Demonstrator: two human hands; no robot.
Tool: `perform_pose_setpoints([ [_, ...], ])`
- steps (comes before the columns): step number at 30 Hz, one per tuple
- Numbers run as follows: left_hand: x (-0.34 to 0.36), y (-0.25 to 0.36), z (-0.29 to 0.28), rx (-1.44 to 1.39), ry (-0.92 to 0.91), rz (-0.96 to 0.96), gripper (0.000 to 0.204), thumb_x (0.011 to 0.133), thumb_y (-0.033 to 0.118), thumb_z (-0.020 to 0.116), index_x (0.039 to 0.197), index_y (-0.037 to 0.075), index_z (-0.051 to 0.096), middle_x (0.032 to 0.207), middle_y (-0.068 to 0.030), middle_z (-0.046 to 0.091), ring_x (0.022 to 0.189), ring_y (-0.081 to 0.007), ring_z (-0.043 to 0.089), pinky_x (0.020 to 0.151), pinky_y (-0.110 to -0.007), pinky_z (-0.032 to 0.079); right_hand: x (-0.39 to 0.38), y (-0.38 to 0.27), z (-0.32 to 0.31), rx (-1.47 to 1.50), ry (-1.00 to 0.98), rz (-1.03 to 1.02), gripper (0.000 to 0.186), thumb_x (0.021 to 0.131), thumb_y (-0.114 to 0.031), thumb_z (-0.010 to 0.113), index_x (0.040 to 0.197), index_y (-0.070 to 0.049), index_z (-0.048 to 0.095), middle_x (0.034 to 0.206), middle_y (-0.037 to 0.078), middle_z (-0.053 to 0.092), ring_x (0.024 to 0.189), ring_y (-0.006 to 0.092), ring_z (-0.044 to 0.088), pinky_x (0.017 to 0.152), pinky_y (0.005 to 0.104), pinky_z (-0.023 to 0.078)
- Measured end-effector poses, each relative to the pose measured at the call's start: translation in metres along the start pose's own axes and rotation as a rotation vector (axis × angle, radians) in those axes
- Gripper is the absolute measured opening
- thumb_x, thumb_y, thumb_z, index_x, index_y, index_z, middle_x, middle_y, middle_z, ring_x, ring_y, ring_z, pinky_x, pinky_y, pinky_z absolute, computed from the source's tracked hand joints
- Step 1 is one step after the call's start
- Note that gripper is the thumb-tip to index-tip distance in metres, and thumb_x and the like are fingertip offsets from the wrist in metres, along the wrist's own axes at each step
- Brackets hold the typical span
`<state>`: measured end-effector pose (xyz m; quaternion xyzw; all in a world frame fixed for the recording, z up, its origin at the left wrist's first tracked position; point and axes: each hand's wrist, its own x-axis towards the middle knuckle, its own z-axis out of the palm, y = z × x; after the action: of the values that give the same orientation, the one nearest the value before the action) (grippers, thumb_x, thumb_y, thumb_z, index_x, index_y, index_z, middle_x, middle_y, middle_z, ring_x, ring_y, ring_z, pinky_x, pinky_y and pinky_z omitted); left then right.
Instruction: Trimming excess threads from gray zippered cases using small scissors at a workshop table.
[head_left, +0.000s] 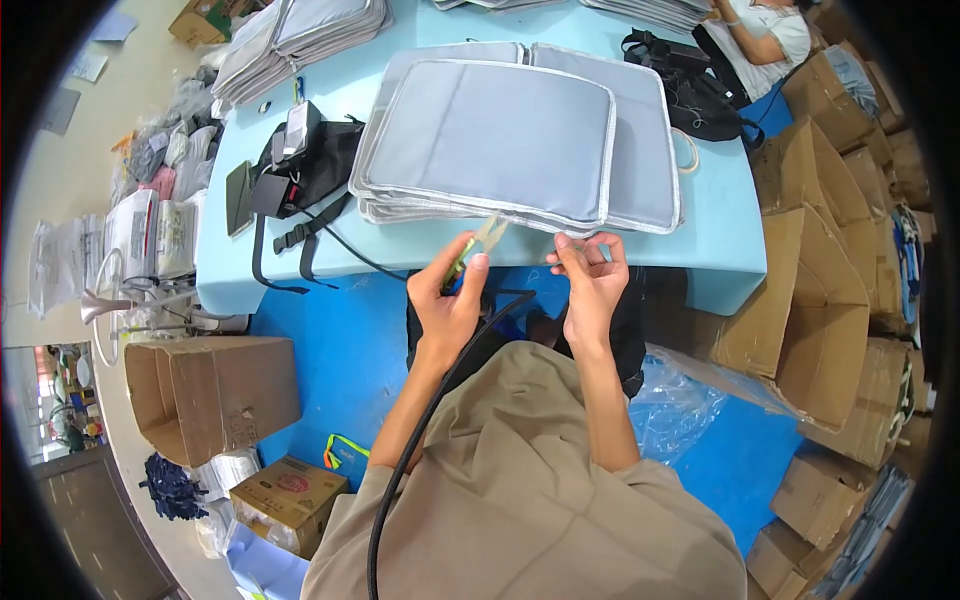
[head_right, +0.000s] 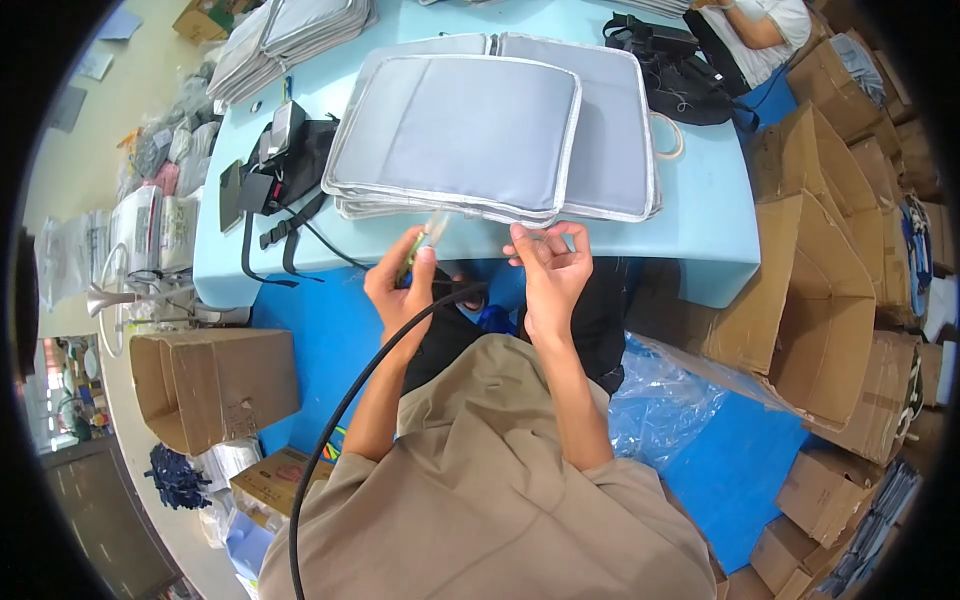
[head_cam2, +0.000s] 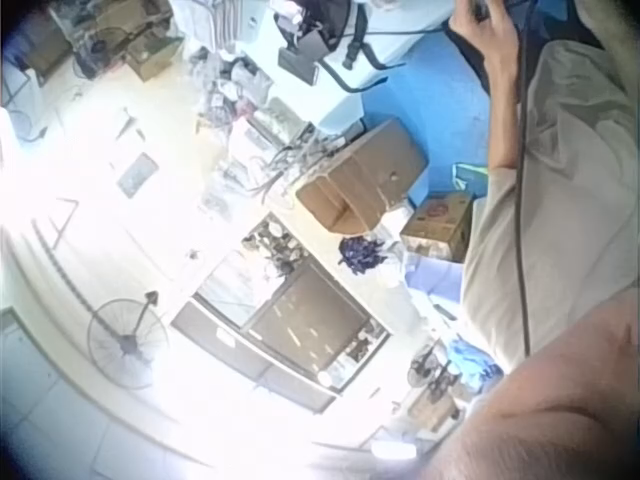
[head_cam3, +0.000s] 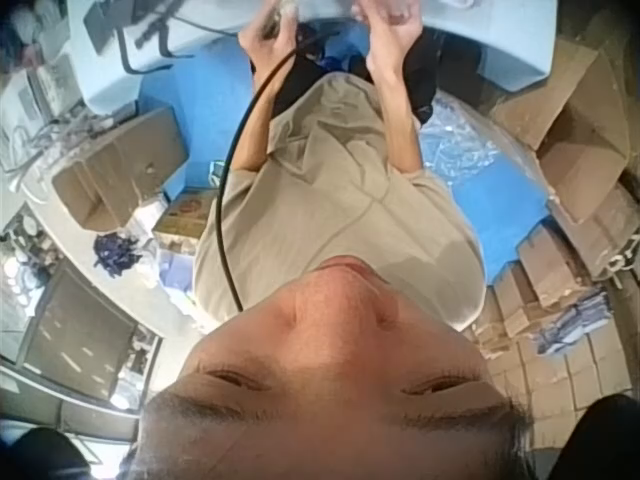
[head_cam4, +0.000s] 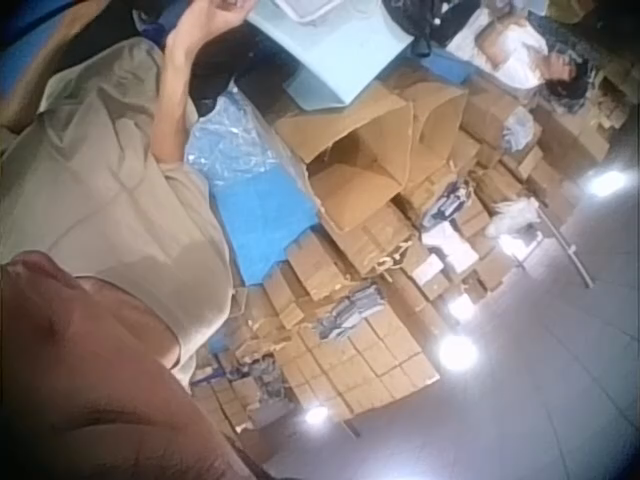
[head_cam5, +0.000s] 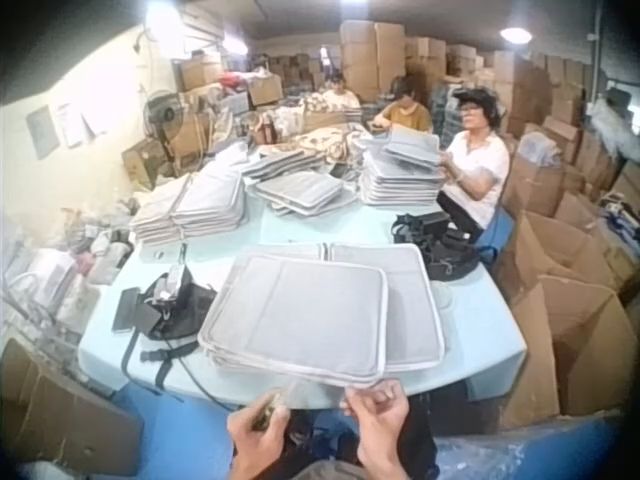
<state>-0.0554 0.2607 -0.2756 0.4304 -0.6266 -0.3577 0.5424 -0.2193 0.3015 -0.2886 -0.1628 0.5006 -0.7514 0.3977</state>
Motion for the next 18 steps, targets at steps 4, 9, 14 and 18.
perform_pose_setpoints([
  [4,0.020,0.001,-0.011,-0.044,0.074,0.022,0.024,0.102,0.013,0.070,0.120,-0.003,0.072,0.074,0.0039,0.059,0.065,-0.0033,0.045,0.057,-0.022,0.034,-0.010,0.003,0.005,-0.015,-0.021,-0.097,0.034,0.092,-0.001,0.081,0.101,-0.008,0.049,0.089,0.009,0.071,0.067,0.0134,0.067,0.060,0.0278,0.050],
  [9,0.054,0.032,-0.016,0.129,-0.136,0.103,0.047,0.078,0.023,0.096,0.116,0.005,0.076,0.067,0.0037,0.064,0.058,-0.0028,0.044,0.049,-0.024,0.031,-0.021,0.002,0.012,-0.011,-0.019,-0.204,0.036,0.093,0.003,0.079,0.103,-0.007,0.046,0.083,0.008,0.068,0.062,0.0109,0.062,0.057,0.0246,0.049],
  [14,0.081,0.041,-0.005,0.323,-0.186,0.394,0.033,0.070,0.025,0.098,0.094,0.008,0.082,0.064,-0.0011,0.067,0.053,-0.0118,0.053,0.048,-0.028,0.041,-0.024,-0.011,0.018,-0.057,0.020,-0.385,0.039,0.092,0.007,0.078,0.102,-0.007,0.043,0.078,0.007,0.066,0.060,0.0099,0.059,0.054,0.0232,0.044],
  [18,0.088,0.056,-0.003,0.372,-0.224,0.461,0.028,0.062,0.003,0.084,0.088,0.012,0.083,0.061,-0.0025,0.063,0.052,-0.0174,0.052,0.048,-0.033,0.042,-0.021,-0.026,0.019,-0.107,0.017,-0.472,0.041,0.089,0.008,0.079,0.100,-0.007,0.042,0.078,0.007,0.065,0.058,0.0094,0.057,0.054,0.0233,0.043],
])
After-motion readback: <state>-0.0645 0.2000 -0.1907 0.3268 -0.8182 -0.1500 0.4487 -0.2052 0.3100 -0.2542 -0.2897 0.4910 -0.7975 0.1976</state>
